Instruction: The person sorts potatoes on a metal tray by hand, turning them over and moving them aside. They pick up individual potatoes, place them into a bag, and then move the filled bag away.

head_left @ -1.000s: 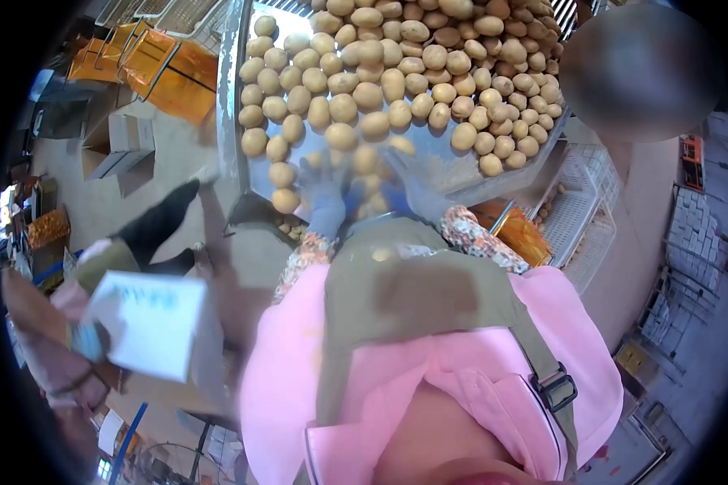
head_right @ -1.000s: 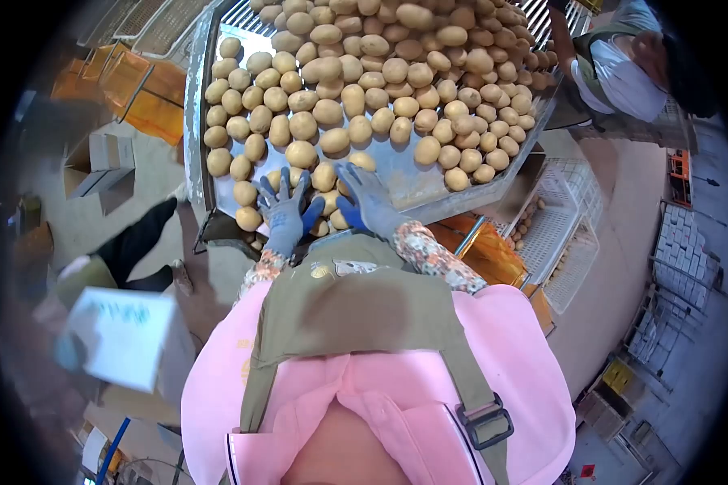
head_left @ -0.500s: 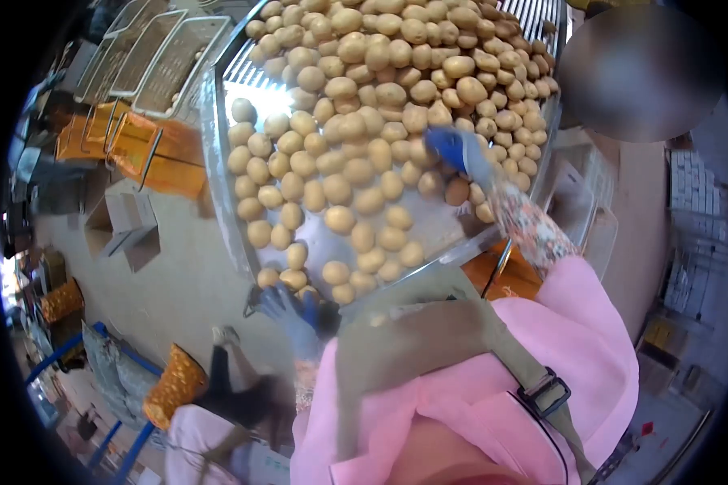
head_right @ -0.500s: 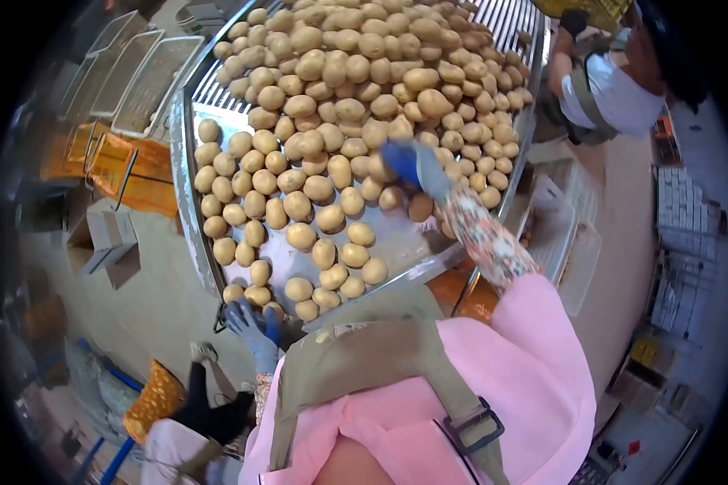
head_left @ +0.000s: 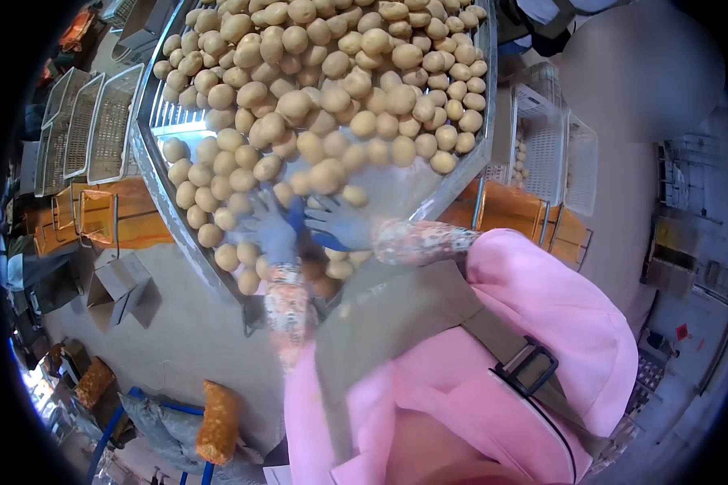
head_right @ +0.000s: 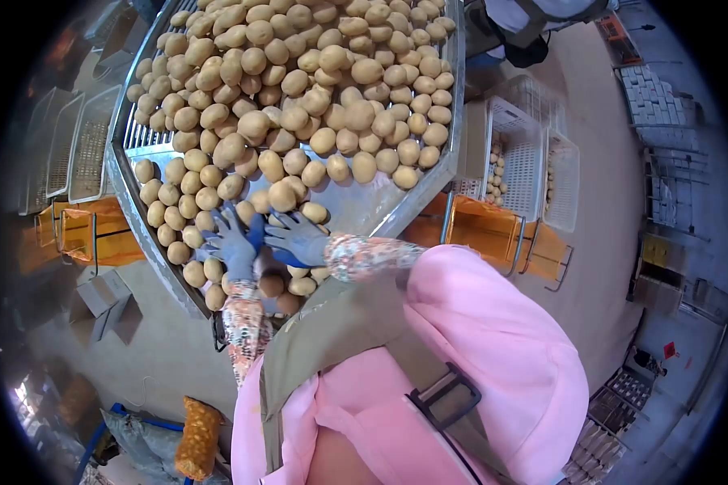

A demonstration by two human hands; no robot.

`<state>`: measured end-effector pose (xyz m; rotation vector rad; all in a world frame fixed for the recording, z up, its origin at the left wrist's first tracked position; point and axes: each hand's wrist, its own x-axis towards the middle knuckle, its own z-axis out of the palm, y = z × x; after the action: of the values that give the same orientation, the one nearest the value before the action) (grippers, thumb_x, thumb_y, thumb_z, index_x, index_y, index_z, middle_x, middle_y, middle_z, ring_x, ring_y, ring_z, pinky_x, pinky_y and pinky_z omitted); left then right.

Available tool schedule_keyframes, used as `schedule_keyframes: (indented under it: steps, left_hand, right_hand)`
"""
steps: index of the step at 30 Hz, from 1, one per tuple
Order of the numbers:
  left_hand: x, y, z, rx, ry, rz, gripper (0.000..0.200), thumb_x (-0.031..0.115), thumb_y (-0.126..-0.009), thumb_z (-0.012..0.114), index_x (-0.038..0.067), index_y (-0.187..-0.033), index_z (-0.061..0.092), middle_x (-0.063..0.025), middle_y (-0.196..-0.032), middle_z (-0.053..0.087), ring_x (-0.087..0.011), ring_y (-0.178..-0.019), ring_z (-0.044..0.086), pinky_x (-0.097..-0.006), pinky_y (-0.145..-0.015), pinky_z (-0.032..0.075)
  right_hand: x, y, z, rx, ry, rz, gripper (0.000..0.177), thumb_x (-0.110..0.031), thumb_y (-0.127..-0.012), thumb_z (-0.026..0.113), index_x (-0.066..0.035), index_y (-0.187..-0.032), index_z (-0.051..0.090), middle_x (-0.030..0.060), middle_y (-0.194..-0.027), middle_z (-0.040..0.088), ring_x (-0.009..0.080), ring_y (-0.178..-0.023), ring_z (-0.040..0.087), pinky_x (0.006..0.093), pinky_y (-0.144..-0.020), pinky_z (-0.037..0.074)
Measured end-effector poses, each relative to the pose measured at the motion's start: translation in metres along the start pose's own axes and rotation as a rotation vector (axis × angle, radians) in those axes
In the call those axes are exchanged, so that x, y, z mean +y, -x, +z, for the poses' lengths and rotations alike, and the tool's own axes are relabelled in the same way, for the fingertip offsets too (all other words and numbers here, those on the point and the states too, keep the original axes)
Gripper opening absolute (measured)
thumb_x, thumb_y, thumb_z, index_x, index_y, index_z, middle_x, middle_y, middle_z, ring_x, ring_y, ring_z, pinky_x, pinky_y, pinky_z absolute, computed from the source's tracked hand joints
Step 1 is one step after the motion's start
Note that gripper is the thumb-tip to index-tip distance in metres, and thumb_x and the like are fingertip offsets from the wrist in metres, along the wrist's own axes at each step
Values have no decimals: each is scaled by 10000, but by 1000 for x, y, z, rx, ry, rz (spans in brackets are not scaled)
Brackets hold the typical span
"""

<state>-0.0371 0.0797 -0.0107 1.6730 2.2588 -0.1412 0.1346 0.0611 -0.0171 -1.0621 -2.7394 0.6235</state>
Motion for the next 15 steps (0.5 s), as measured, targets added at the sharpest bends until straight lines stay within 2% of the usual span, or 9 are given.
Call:
schedule_keyframes:
  steps: [3, 4, 5, 7, 8, 10, 11, 13, 15]
  left_hand:
    - [16, 49, 12, 14, 182, 77, 886, 653, -852, 466, 165, -1524, 156, -182, -1564, 154, -505, -1408, 86, -692, -1074, 15]
    - [12, 64, 29, 79, 213, 144, 905, 649, -851, 474, 132, -1522, 155, -179, -1561, 165, -504, -1406, 94, -700, -1069, 34]
    - [12, 80, 17, 42, 214, 192, 883, 637, -855, 481, 156, -1524, 163, -189, -1560, 162, -498, -1407, 103, -705, -1063, 60]
    - [10, 107, 15, -7, 46, 236, 828, 608, -870, 485, 175, -1517, 203, -213, -1556, 148, -497, -1407, 106, -685, -1075, 98]
    - [2, 114, 30, 0, 126, 268, 792, 587, -891, 470, 190, -1520, 197, -236, -1559, 102, -490, -1410, 94, -650, -1088, 83]
    - [-10, 126, 60, 24, 134, 267, 765, 574, -898, 467, 197, -1516, 218, -235, -1559, 103, -492, -1408, 98, -641, -1090, 101]
    - [-11, 131, 61, 48, 160, 257, 739, 562, -906, 463, 204, -1512, 239, -234, -1558, 103, -494, -1406, 101, -633, -1092, 118]
    - [-12, 139, 58, 75, 106, 259, 678, 525, -921, 481, 186, -1484, 314, -238, -1534, 188, -476, -1403, 139, -591, -1112, 140]
    - [-10, 139, 41, -10, 282, 244, 595, 467, -926, 503, 165, -1430, 411, -229, -1524, 216, -464, -1384, 191, -560, -1099, 187]
  right_hand:
    - [29, 51, 0, 54, -55, -205, 438, -300, -872, 555, -175, -1291, 525, 88, -1386, 442, 333, -1340, 340, 566, -1072, 268]
    - [27, 64, -29, 118, -69, -214, 414, -239, -871, 554, -166, -1278, 546, 92, -1275, 544, 326, -1227, 465, 497, -1006, 359]
    - [26, 69, -58, 135, -68, -217, 414, -239, -871, 554, -166, -1278, 546, 92, -1275, 544, 326, -1227, 465, 497, -1006, 359]
    - [30, 81, -96, -307, -539, 336, 385, -207, -867, 559, -142, -1246, 573, 113, -1140, 622, 317, -1085, 559, 440, -926, 425]
    - [37, 92, -96, -293, -549, 338, 385, -207, -867, 559, -142, -1246, 573, 113, -1140, 622, 317, -1085, 559, 440, -926, 425]
    - [56, 110, -87, 66, -971, 696, 340, -180, -837, 597, -110, -1169, 608, 142, -1060, 648, 314, -1015, 593, 405, -895, 454]
    - [63, 116, -86, 73, -974, 691, 340, -180, -837, 597, -110, -1169, 608, 142, -1060, 648, 314, -1015, 593, 405, -895, 454]
    - [76, 128, -81, 632, -161, 516, 305, -174, -839, 607, -89, -1132, 616, 167, -1038, 637, 333, -962, 597, 409, -856, 463]
    - [92, 143, -64, 574, 6, 450, 272, -161, -864, 581, -71, -1118, 620, 183, -1048, 635, 349, -938, 609, 408, -855, 468]
